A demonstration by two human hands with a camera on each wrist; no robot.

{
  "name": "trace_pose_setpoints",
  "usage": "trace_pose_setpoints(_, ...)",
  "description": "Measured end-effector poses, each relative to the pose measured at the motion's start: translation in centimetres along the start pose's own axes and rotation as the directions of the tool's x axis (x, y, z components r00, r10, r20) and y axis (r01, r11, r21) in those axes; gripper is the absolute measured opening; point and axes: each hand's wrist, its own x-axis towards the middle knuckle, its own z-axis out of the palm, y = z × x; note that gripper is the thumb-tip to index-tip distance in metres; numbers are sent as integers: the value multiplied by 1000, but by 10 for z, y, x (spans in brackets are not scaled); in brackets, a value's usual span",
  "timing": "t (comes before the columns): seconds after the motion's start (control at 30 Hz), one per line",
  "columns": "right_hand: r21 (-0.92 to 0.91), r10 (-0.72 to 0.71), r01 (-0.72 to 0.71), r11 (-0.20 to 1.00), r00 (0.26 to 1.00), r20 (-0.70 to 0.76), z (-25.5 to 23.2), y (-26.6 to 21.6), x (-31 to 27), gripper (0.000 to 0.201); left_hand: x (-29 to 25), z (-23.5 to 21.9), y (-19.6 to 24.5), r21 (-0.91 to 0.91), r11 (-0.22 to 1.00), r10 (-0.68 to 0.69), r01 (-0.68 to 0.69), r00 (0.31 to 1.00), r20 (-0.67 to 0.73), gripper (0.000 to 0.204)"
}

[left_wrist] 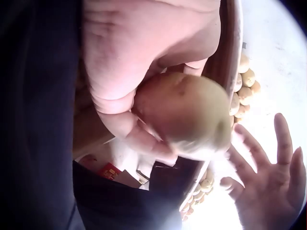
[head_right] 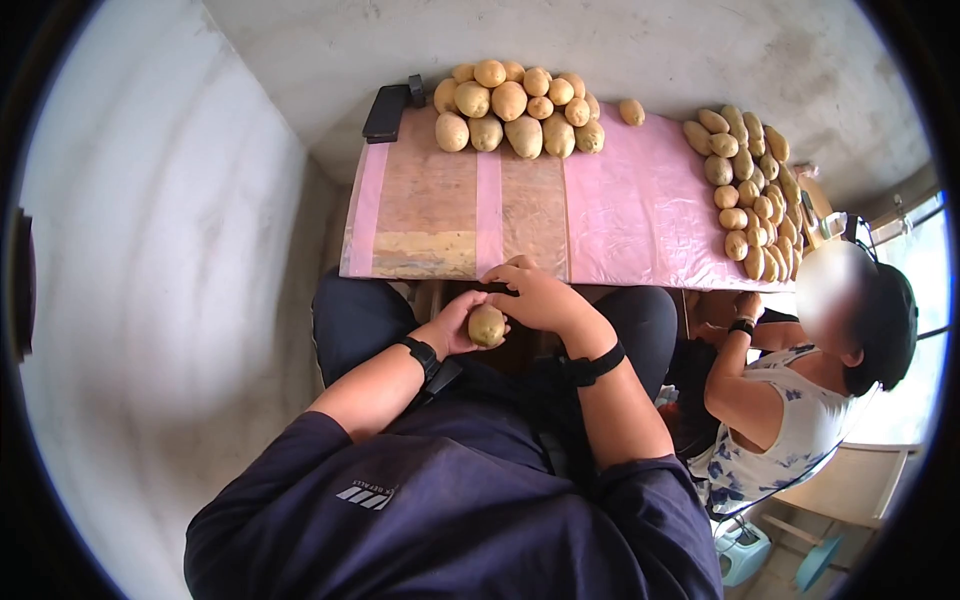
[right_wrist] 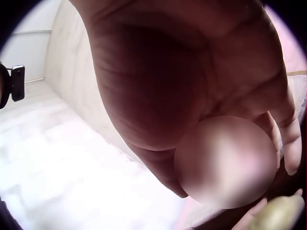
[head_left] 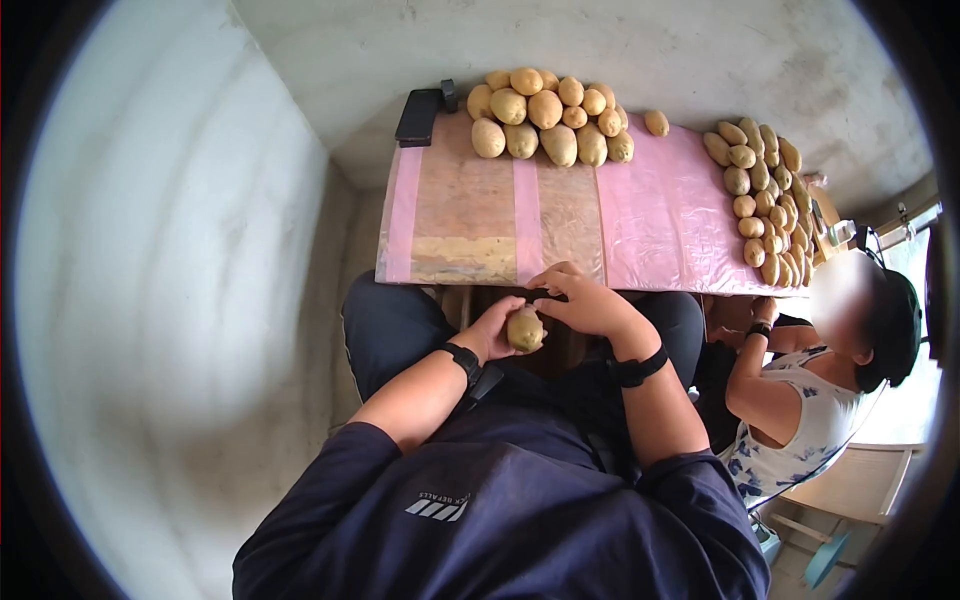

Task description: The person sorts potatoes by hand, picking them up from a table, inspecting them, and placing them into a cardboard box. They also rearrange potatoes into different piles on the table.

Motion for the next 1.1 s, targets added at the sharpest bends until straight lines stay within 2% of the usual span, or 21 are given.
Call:
trace_pose_setpoints(0.03,25,11,-10,1000,999,-37,0,2,0,36,7,-5,-2,8,998,-60,60,998,-37,34)
trace_pose_setpoints(0.07,25,9,-8,1000,999,-39,-1,3,0,36,9,-7,-4,10,998,-58,59,998,-37,34)
trace_pose_setpoints(0.13,95,23,-16,995,997,-68,-1,4,-2,37,14,-12,-8,-57,993,-115,107,980,-161,35)
trace_pose_setpoints(0.17,96,24,-17,995,997,-71,-1,6,-4,37,7,-3,-8,-57,996,-79,67,967,-243,31)
trace_pose_setpoints(0.2,99,47,-41,994,997,-60,0,8,-5,39,10,-6,-9,-56,996,-81,70,967,-243,31)
trace_pose_setpoints(0.27,102,68,-63,993,996,-51,3,11,-7,41,19,-17,-9,72,996,81,-60,933,-351,27)
trace_pose_setpoints(0.37,108,101,-100,989,995,-6,8,12,-10,45,31,-35,-11,68,990,137,-120,907,-397,23)
trace_pose_setpoints(0.4,83,104,-105,991,994,13,9,10,-11,46,37,-45,-10,71,990,138,-120,908,-396,23)
trace_pose_setpoints(0.47,60,111,-112,992,994,25,12,10,-11,47,46,-59,-7,42,973,226,-228,889,-399,17)
trace_pose_setpoints(0.5,39,111,-113,993,992,58,15,12,-11,50,31,-38,-5,79,957,288,-280,881,-375,16)
trace_pose_setpoints(0.63,24,106,-109,994,989,104,22,17,-9,53,16,-23,-1,140,948,316,-286,903,-292,16)
trace_pose_setpoints(0.67,24,106,-109,994,989,106,23,18,-9,53,18,-26,-2,154,959,275,-238,916,-291,17)
trace_pose_setpoints(0.7,23,101,-103,994,991,87,24,18,-9,51,19,-30,-2,167,967,235,-192,927,-293,17)
trace_pose_setpoints(0.87,-17,42,-42,999,999,-6,20,13,-4,44,24,-35,-2,188,969,206,-158,939,-275,17)
trace_pose_setpoints(0.97,86,48,-41,995,995,-86,15,18,0,40,24,-33,-2,188,970,205,-156,937,-282,17)
trace_pose_setpoints(1.03,-14,0,-4,1000,974,-225,9,14,-1,35,23,-33,-3,187,970,208,-158,934,-290,17)
trace_pose_setpoints(1.07,-12,1,-4,1000,975,-223,4,15,0,35,24,-34,-2,173,972,200,-157,941,-273,17)
trace_pose_setpoints(1.1,-125,-15,-15,992,971,-237,-1,17,2,34,24,-36,-2,159,975,194,-157,947,-255,17)
